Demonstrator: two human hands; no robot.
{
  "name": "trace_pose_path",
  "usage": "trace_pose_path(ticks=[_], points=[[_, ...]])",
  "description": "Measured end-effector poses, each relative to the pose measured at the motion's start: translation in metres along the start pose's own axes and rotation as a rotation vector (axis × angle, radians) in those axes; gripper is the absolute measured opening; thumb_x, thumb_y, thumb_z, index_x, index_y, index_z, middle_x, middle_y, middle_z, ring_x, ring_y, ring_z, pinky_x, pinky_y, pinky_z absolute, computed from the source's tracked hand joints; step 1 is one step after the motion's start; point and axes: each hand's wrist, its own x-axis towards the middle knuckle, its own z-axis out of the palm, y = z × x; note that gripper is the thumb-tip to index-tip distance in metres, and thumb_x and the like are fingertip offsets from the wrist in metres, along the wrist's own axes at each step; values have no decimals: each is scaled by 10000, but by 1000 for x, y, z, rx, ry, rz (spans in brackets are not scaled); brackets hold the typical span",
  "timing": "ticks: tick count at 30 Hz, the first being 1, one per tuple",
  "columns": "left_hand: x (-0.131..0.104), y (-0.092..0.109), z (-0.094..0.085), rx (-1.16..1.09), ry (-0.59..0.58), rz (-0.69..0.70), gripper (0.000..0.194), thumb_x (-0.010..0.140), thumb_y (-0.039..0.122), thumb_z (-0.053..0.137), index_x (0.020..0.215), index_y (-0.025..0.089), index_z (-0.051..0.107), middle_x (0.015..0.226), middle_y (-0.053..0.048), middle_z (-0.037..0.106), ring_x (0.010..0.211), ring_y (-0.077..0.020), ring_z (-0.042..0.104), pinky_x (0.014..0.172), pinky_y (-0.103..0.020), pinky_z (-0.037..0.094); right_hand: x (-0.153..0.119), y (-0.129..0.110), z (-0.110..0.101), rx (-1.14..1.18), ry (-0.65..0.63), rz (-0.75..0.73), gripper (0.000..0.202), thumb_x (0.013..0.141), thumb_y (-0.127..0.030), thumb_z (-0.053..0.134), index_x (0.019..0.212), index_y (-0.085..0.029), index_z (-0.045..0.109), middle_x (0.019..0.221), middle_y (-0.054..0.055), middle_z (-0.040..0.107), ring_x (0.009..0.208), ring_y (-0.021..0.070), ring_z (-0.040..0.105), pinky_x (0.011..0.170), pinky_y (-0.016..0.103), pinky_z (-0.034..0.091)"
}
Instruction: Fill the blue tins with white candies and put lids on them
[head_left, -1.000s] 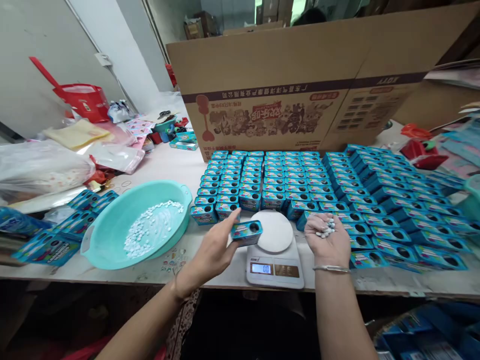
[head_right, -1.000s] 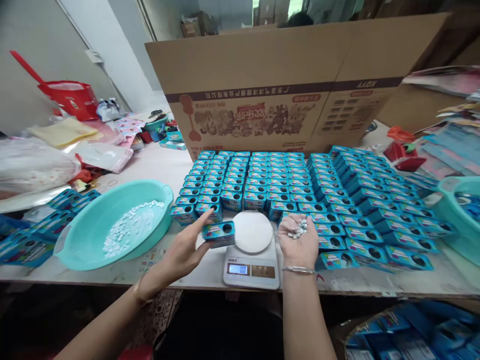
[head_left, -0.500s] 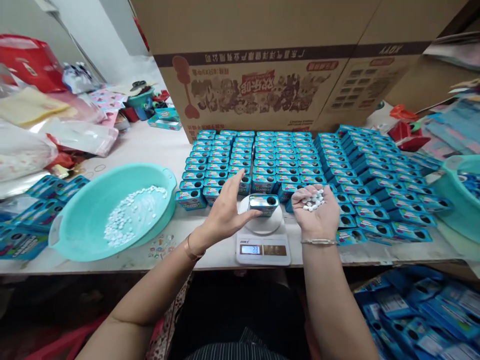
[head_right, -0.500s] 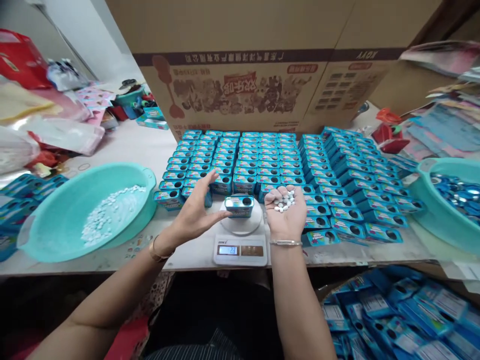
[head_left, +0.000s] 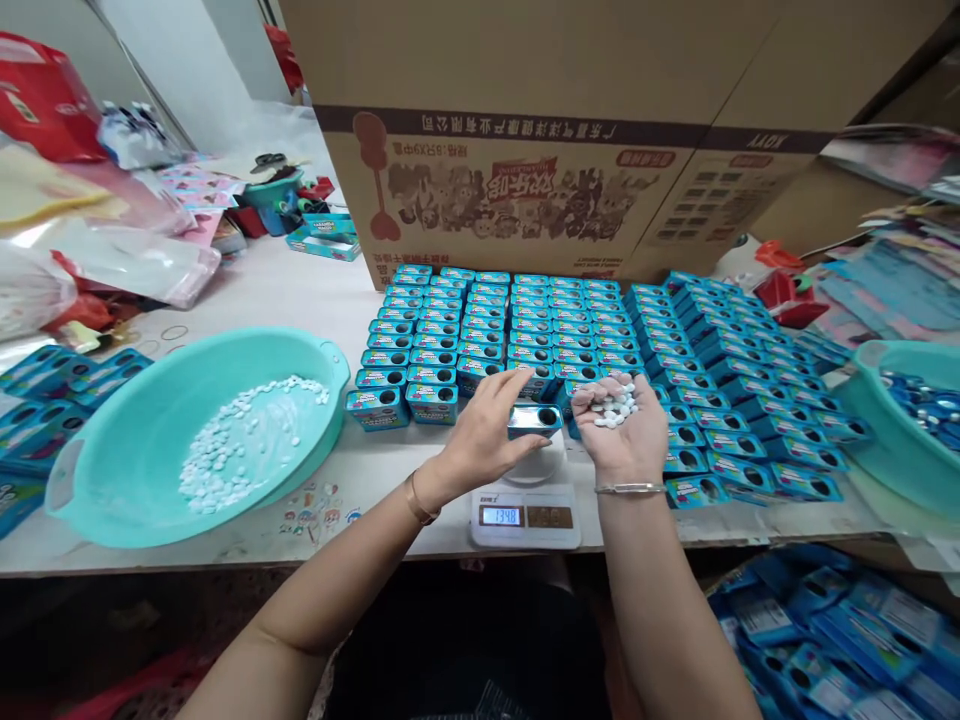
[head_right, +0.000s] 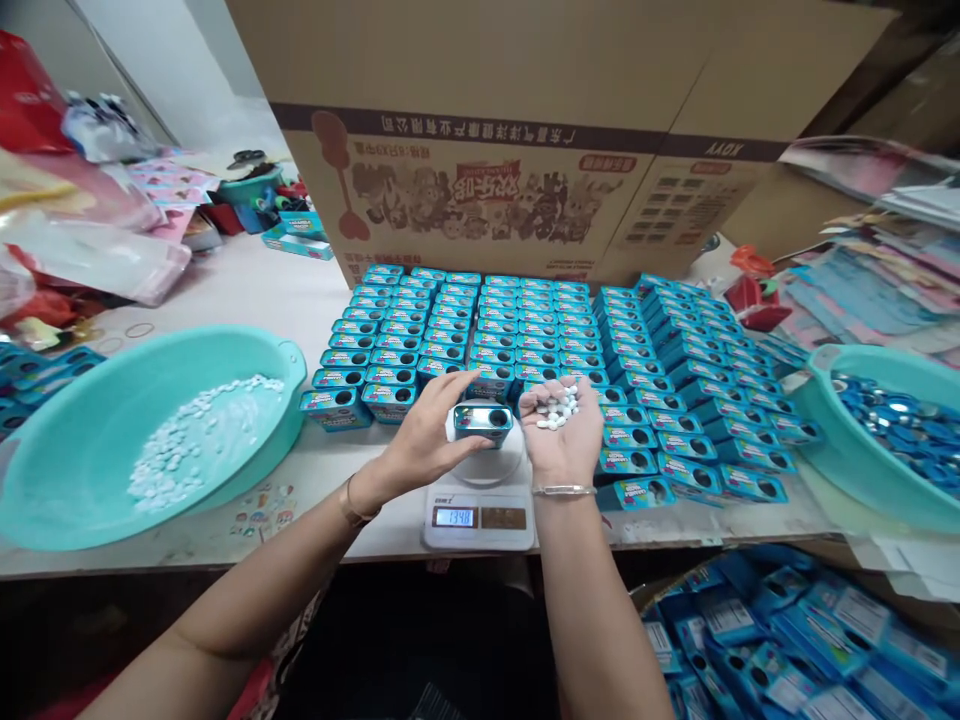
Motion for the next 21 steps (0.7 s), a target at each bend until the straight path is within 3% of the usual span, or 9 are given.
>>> trace_pose_path(ticks=[5, 11, 21], points=[[9, -3, 9, 15, -38, -7, 698, 752, 343, 778, 1369, 227, 472, 1298, -117, 559, 1235, -289, 504, 1056, -470, 435, 2, 7, 6, -60, -11, -43, 328, 984, -344, 409, 695, -195, 451, 582, -60, 448, 431, 58, 399, 417, 171, 401], [16, -4, 18, 59, -67, -23, 630, 742, 367, 784, 1296, 208, 530, 1216, -102, 593, 1141, -268, 546, 992, -433, 463, 6, 11, 7, -137, -50, -49, 335, 917, -405, 561, 674, -199, 456, 538, -85, 399, 375, 46, 301, 336, 155, 263], [22, -5, 27, 140, -128, -88, 404, 763, 399, 756, 1100, 210, 636, 1030, -57, 653, 1019, -244, 596, 901, -392, 463, 7, 28, 13, -336, -25, -252, 400, 810, -531, 673, 685, -201, 484, 543, -80, 447, 488, 73, 474, 476, 193, 432]])
